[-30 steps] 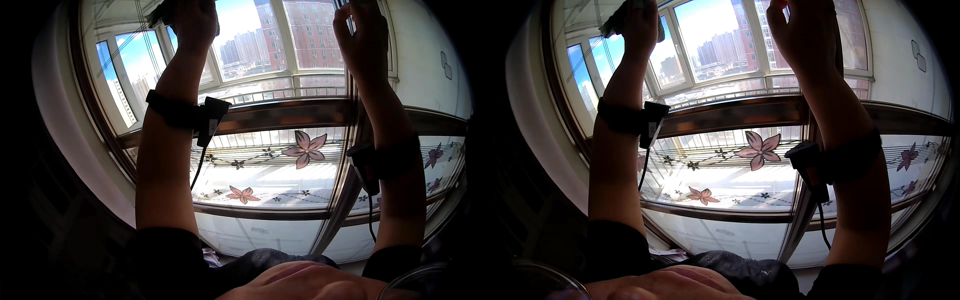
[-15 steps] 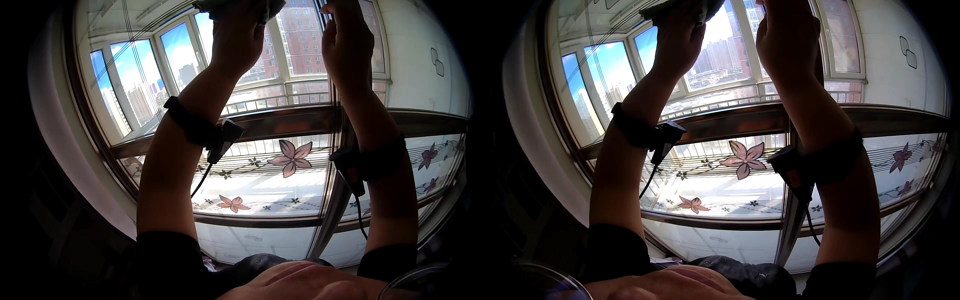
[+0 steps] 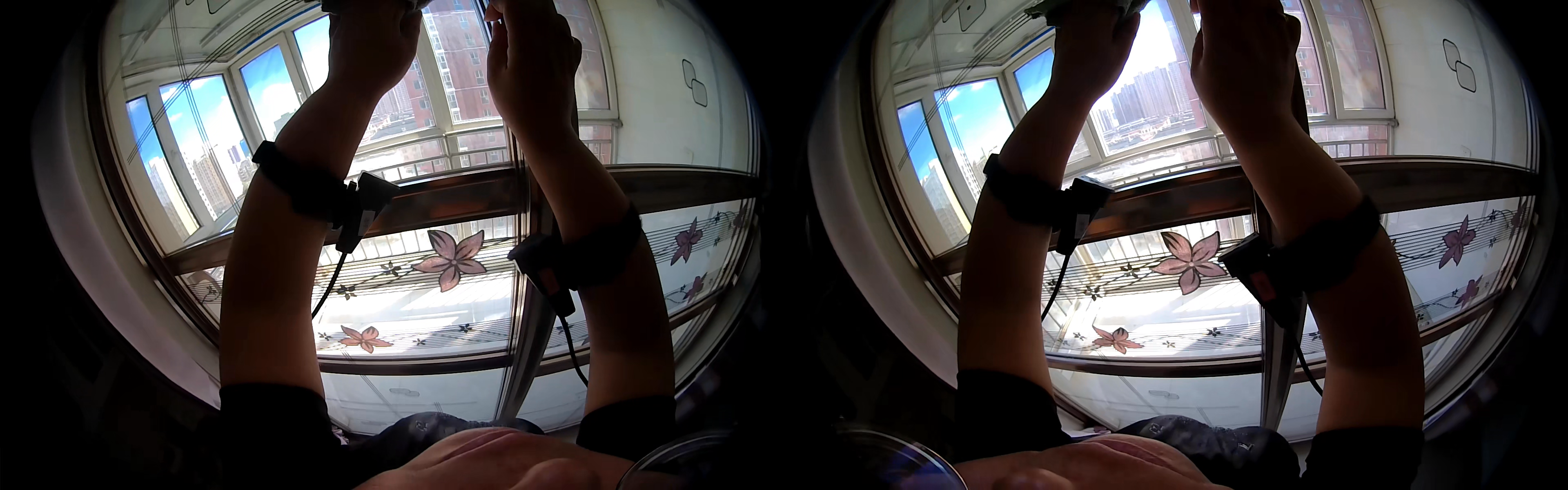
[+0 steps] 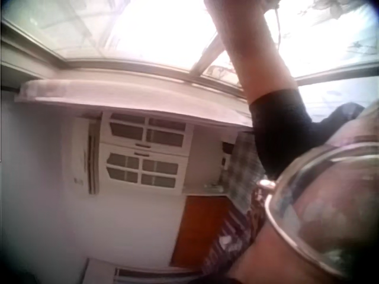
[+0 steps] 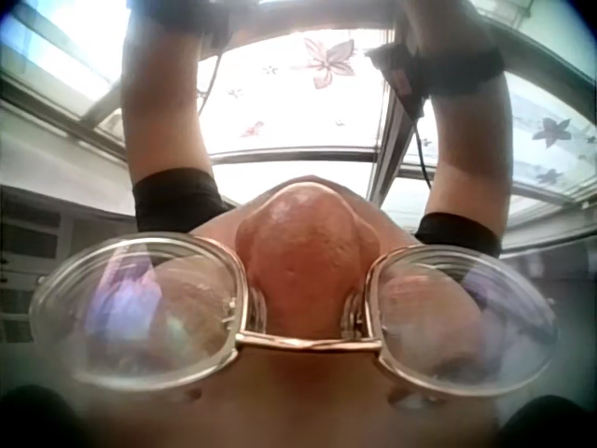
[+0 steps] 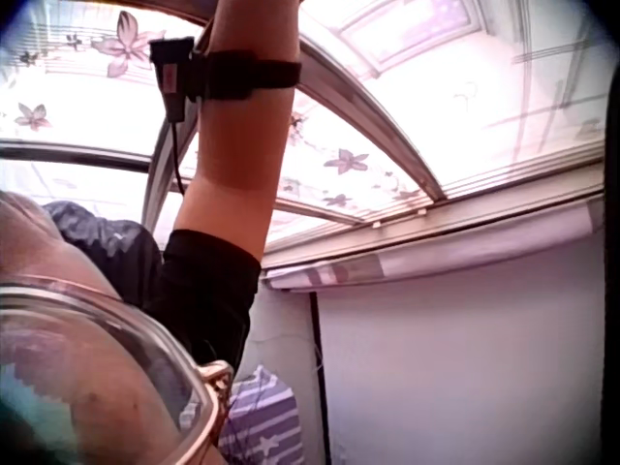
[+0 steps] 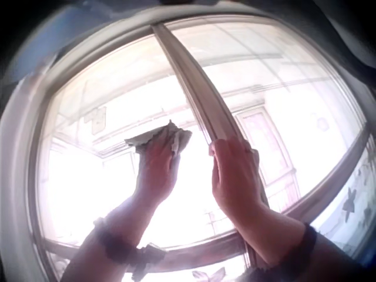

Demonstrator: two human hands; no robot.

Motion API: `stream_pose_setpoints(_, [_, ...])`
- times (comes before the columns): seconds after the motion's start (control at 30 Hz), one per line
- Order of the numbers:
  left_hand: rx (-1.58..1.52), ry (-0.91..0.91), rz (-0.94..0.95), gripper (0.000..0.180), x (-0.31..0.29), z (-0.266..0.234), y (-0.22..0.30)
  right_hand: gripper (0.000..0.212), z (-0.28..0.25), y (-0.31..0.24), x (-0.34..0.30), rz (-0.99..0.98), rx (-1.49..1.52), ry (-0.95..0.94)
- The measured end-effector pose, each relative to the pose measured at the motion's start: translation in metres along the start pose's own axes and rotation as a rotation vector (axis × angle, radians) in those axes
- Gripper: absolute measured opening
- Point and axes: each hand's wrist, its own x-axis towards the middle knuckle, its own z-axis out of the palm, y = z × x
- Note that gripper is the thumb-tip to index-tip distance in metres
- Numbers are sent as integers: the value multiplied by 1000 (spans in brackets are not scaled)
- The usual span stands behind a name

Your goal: Cleaning a blue folding table and the window frame/curtain rod area using a cloth.

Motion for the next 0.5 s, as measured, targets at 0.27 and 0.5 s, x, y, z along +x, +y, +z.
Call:
stream_pose_setpoints(0.27, [-195, -242, 55, 32, 1, -19, 25, 8, 4, 6, -4, 49, 61, -40])
stream_pose_setpoints(0.5, [195, -23, 31, 43, 27, 12, 0, 8, 2, 2, -3, 39, 52, -45])
